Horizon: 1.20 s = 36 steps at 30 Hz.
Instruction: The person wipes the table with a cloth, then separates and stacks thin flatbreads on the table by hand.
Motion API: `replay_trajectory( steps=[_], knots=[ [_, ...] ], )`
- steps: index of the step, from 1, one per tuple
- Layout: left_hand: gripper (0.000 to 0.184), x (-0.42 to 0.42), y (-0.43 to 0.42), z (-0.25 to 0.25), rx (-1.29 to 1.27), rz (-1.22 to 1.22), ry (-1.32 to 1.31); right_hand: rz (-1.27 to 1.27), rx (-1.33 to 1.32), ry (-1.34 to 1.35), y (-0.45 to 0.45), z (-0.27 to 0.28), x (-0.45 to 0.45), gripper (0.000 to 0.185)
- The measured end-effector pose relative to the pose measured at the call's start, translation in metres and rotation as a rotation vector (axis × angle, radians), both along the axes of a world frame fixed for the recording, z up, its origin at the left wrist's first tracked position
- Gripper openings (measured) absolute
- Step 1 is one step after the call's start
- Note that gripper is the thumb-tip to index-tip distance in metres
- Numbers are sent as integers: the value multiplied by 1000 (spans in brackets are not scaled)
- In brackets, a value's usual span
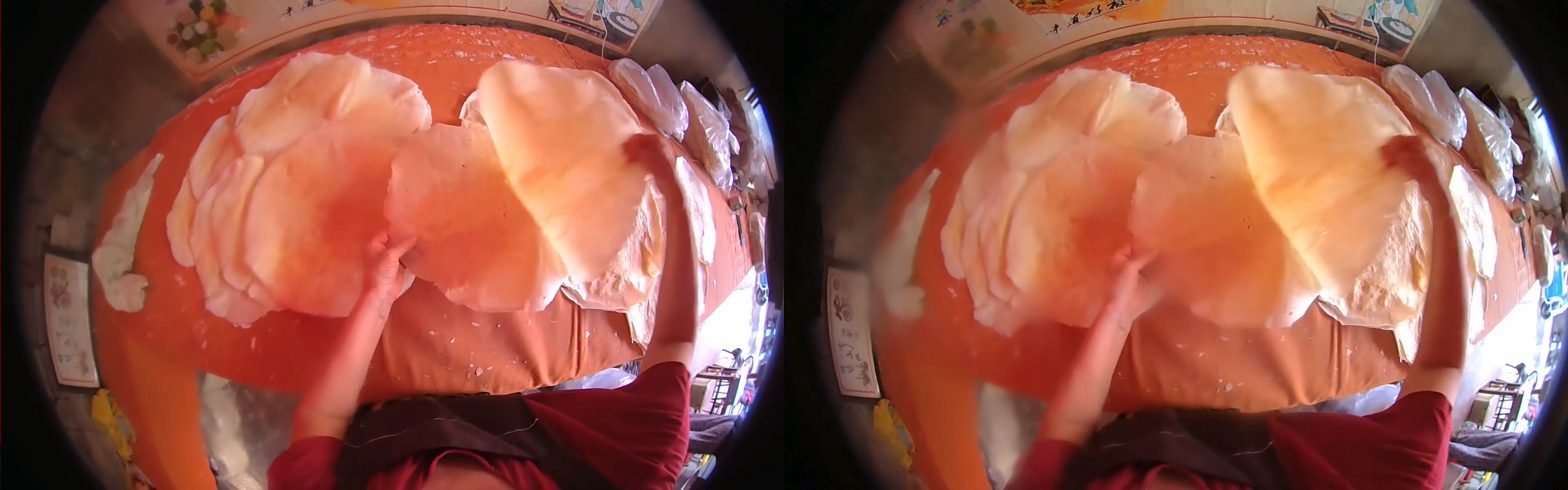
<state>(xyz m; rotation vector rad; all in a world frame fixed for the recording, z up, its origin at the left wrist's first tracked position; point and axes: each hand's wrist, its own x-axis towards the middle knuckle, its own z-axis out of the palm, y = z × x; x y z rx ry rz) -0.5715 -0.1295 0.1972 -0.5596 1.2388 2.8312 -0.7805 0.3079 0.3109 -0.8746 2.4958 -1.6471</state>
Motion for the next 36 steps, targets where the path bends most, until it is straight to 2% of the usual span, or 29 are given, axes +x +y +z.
replay_trajectory(
  steps=[2, 4, 6, 8, 10, 11, 13, 14, 15, 16, 17, 18, 19, 20, 21, 22, 23, 24, 25, 27, 29, 32, 33, 36],
  knots=[
    [13, -2, -3, 19, -151, 33, 150, -167, 192, -13, 34, 63, -1, 14],
    [11, -15, -19, 54, -312, 87, 164, -280, -1, 1, 3, 120, 20, 17],
    [12, -27, -57, 82, -574, 86, 187, -305, 405, 223, 30, 166, -31, 20],
    [20, -38, -111, 79, -741, 35, 102, -418, 684, 310, -19, 206, -37, 19],
    [31, -52, -171, 25, -1393, 198, 185, -370, 610, 675, -75, 199, -48, 14],
    [36, -56, -186, 9, -1718, 284, 223, -159, 1051, 1151, -82, 197, -93, 9],
    [45, -46, -168, 19, -1708, 444, 331, -627, 1234, 836, -199, 187, -45, 9],
    [49, -36, -151, 29, -1702, 521, 382, -479, 1079, 988, -226, 172, -59, 6],
    [53, -19, -127, 55, -1793, 412, 319, -421, 1090, 1087, -261, 157, -70, 7],
    [52, -17, -130, 35, -1805, 395, 305, -274, 1135, 1115, -295, 148, -71, 8],
    [49, -14, -124, 37, -1768, 380, 325, -169, 1064, 1221, -324, 135, -55, 13],
    [47, -10, -118, 42, -1733, 361, 349, 1, 798, 1180, -344, 117, -45, 17],
    [46, -7, -119, 46, -1675, 370, 364, 6, 1063, 1003, -368, 113, -12, 20],
    [44, -5, -119, 51, -1617, 373, 382, 13, 817, 926, -393, 51, -46, 28],
    [43, -4, -119, 52, -1557, 367, 404, 69, 835, 921, -398, 23, -30, 41],
    [41, 1, -126, 51, -1620, 372, 315, 116, 636, 847, -395, -12, -28, 49],
    [38, 10, -122, 77, -1867, 359, 250, 89, 649, 643, -385, -27, -18, 47],
    [36, 14, -138, 62, -1643, 404, 223, 73, 608, 452, -364, -36, -9, 37],
    [34, 19, -154, 46, -1416, 441, 184, 80, 753, 373, -335, -47, -2, 40],
    [32, 38, -153, 62, -1412, 445, 105, -7, 844, 483, -268, -95, 22, 57],
    [31, 53, -162, 57, -1370, 437, 6, -182, 1009, 415, -226, -116, 58, 63],
    [29, 60, -153, 46, -1270, 392, -80, -348, 1157, 582, -197, -132, 78, 65],
    [28, 59, -148, 45, -1233, 371, -99, -344, 1131, 514, -198, -130, 79, 57],
    [27, 54, -127, 51, -1283, 299, -1, -338, 1020, 413, -198, -132, 73, 56]
  ],
)
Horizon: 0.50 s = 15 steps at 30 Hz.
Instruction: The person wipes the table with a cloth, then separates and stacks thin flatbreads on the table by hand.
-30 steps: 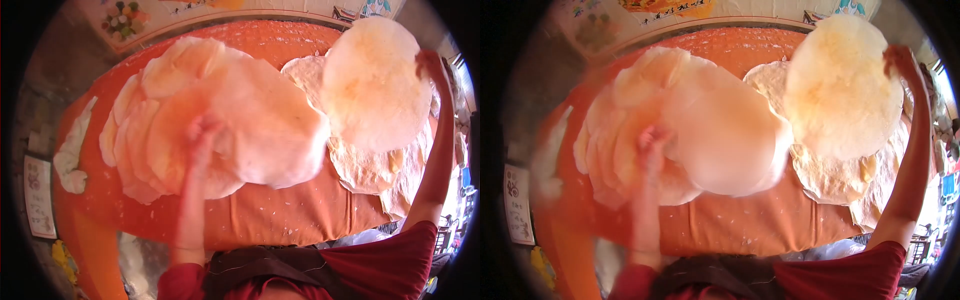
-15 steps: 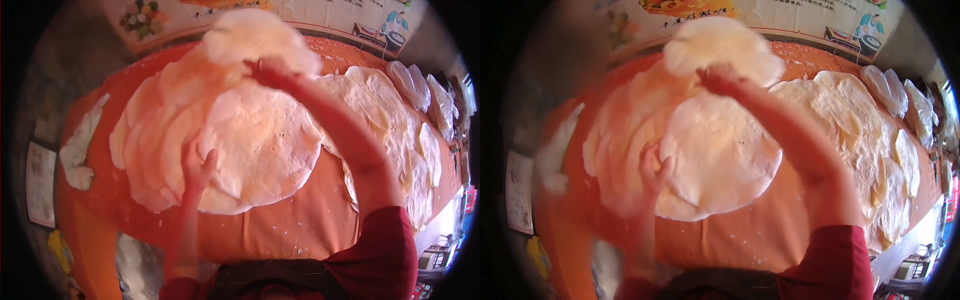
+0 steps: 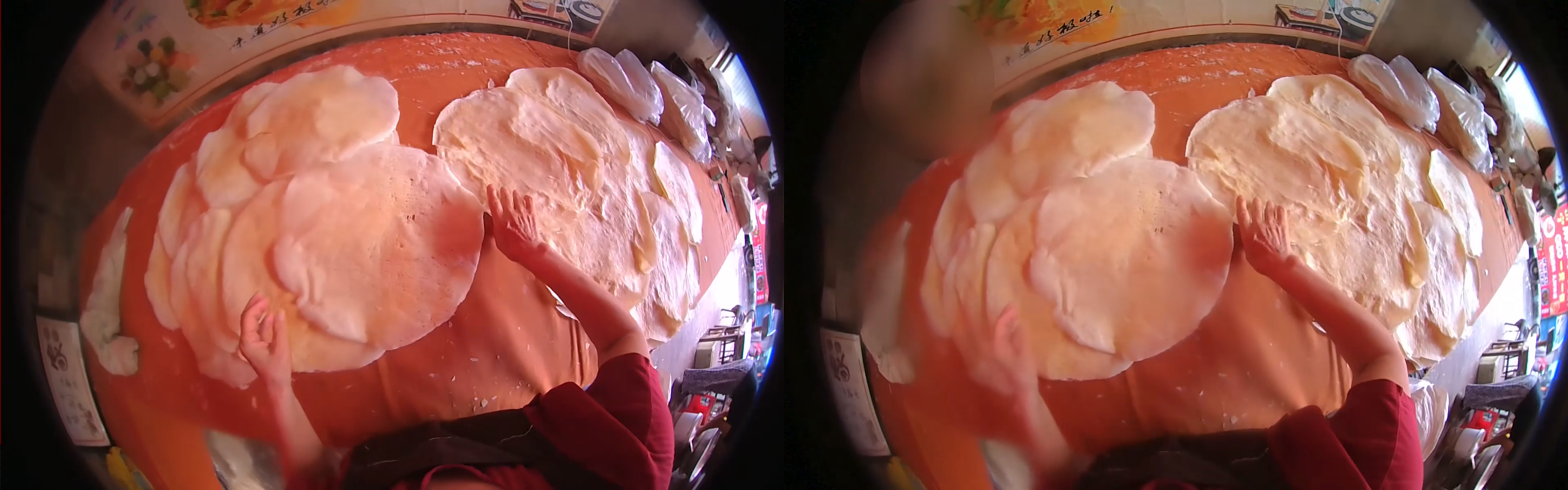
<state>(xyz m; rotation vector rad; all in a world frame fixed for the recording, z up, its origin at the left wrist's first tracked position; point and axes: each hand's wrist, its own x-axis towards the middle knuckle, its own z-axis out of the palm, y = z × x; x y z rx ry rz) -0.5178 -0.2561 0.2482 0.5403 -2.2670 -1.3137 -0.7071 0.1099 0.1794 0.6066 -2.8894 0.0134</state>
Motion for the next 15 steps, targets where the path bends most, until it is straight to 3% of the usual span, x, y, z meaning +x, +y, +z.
replay_trajectory(
  steps=[1, 4, 6, 7, 9, 11, 12, 13, 14, 15],
  knots=[
    [25, -1, 5, 5, -17, -37, 39, 20, 75, 273, 0, 2, -2, 41],
    [23, 7, 4, 15, -90, -53, 59, -3, 212, 25, 38, -29, -42, 24],
    [23, 14, 3, 28, -85, 1, 29, 43, 153, 27, 42, 25, -72, 12],
    [22, 20, 2, 25, -42, 20, 22, 117, -49, 93, 45, 54, -89, 12],
    [22, 31, -7, 12, 79, 48, 30, 237, 179, 256, 48, 79, -177, 9],
    [21, 36, -11, 4, 155, 45, 67, 499, 123, 92, 24, 209, -154, 6],
    [21, 37, -10, 4, 154, 34, 88, 915, 246, 517, 19, 246, -155, 3],
    [20, 39, -9, 2, 153, 19, 106, 600, -139, 43, 17, 259, -151, 6],
    [20, 40, -11, -2, 177, 0, 133, 249, -658, -247, 16, 272, -147, 12],
    [20, 40, -15, -8, 203, -25, 157, 290, -897, -228, 21, 273, -147, 15]
  ],
)
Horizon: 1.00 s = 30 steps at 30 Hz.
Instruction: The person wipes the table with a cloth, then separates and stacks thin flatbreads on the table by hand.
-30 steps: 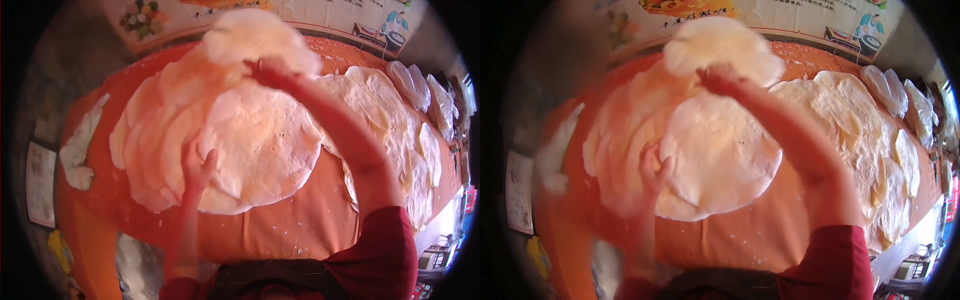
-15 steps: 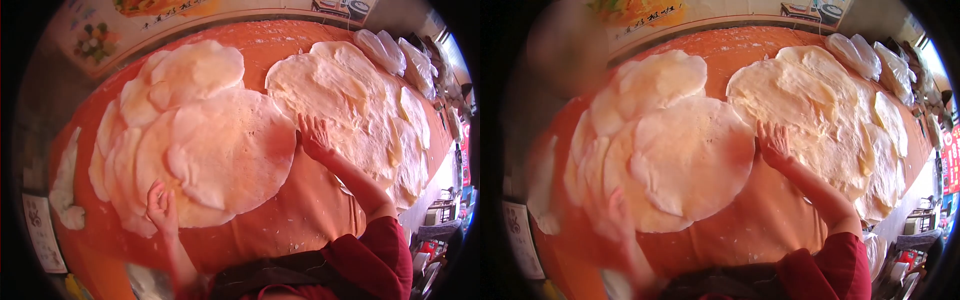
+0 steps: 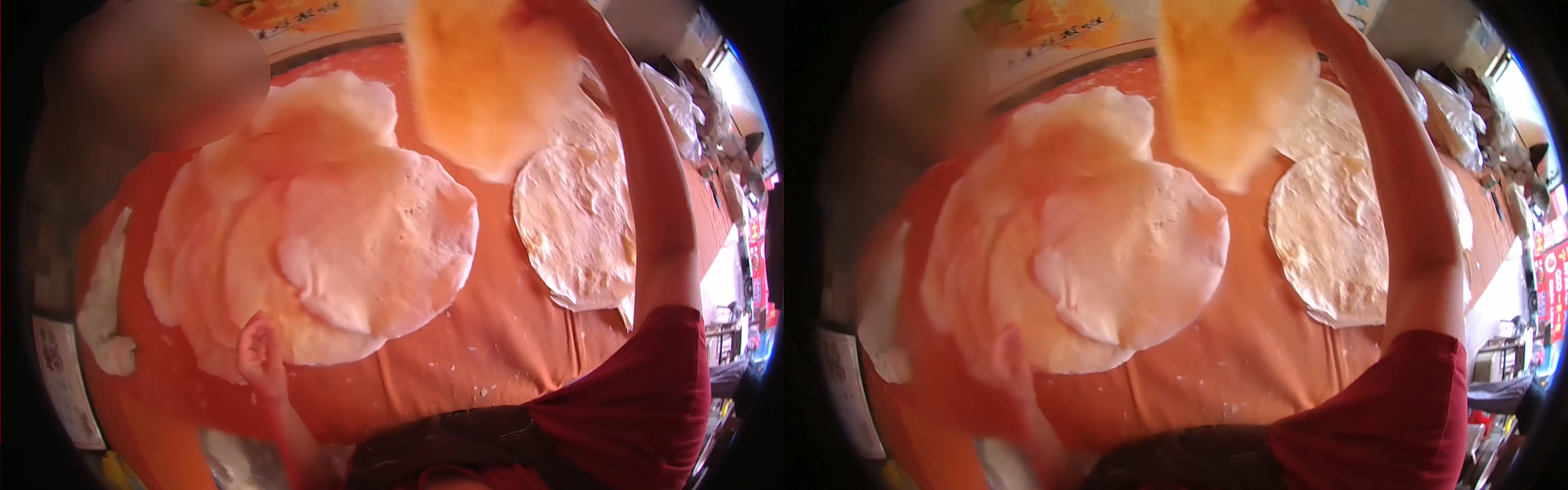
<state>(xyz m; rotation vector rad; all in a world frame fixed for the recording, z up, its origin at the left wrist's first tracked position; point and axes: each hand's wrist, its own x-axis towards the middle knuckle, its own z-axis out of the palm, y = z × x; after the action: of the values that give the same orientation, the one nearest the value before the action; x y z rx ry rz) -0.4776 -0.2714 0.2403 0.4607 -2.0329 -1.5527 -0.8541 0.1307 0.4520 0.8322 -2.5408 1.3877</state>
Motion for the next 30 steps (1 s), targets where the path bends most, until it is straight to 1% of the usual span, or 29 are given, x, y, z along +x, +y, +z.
replay_trajectory(
  steps=[1, 2, 4, 5, 6, 7, 8, 9, 11, 12, 14, 17, 18, 20, 21, 22, 23, 24, 25, 26, 28, 30],
  knots=[
    [19, 1, -1, -4, 28, -28, 21, 4, -240, -4, 8, -1, 1, 19],
    [20, 1, 2, 0, -7, -25, 2, -43, -242, -157, 14, -11, 5, 17],
    [20, -2, 6, 12, -84, -28, -31, -148, -261, -457, 28, -50, 14, 16],
    [21, -2, 0, 9, -162, -22, -45, -187, -259, -326, 39, -80, 33, 15],
    [23, -1, -10, 3, -238, -14, -55, 186, -79, 93, 71, -114, 41, 13],
    [25, 2, -14, -2, -311, -1, -61, -137, 249, 198, 75, -152, 78, 20],
    [28, 8, -5, 10, -43, 39, -291, -426, 612, 242, 79, -190, 114, 28],
    [28, 8, 1, 13, -46, 48, -324, -350, 589, 159, 68, -201, 181, 47],
    [28, 6, 8, 16, -61, 74, -383, -310, 936, 2, 63, -247, 265, 62],
    [29, 3, 6, 9, -111, -99, -235, -362, 957, 14, 63, -255, 286, 63],
    [24, -5, 21, 23, -93, -143, -250, -441, 1030, 37, 66, -257, 302, 65],
    [22, -11, 41, 31, -71, -234, -204, -467, 951, -191, 82, -251, 306, 68],
    [22, -12, 45, 31, -61, -270, -167, -481, 1102, -187, 87, -250, 314, 70],
    [21, -8, 46, 21, -137, -308, -141, -487, 1244, -38, 105, -253, 324, 71],
    [20, -2, 42, 18, -182, -289, -126, -527, 1139, 18, 113, -255, 323, 73],
    [18, 0, 42, 23, -230, -313, -86, -564, 1106, -105, 111, -240, 327, 69],
    [18, 6, 34, 18, -184, -295, -99, -485, 1219, -26, 138, -254, 320, 57],
    [18, 12, 27, 7, -131, -281, -107, -385, 1161, -5, 155, -257, 316, 48],
    [18, 16, 23, 2, -73, -272, -110, -291, 1114, 77, 173, -258, 305, 41],
    [18, 20, 22, 9, -163, -251, -157, -242, 1202, -21, 169, -232, 284, 30],
    [19, 28, 23, 29, -339, -232, -279, -206, 1156, 100, 166, -194, 248, 11],
    [19, 32, 17, 19, -229, -228, -239, -205, 1201, 321, 108, -126, 222, 12]
  ],
)
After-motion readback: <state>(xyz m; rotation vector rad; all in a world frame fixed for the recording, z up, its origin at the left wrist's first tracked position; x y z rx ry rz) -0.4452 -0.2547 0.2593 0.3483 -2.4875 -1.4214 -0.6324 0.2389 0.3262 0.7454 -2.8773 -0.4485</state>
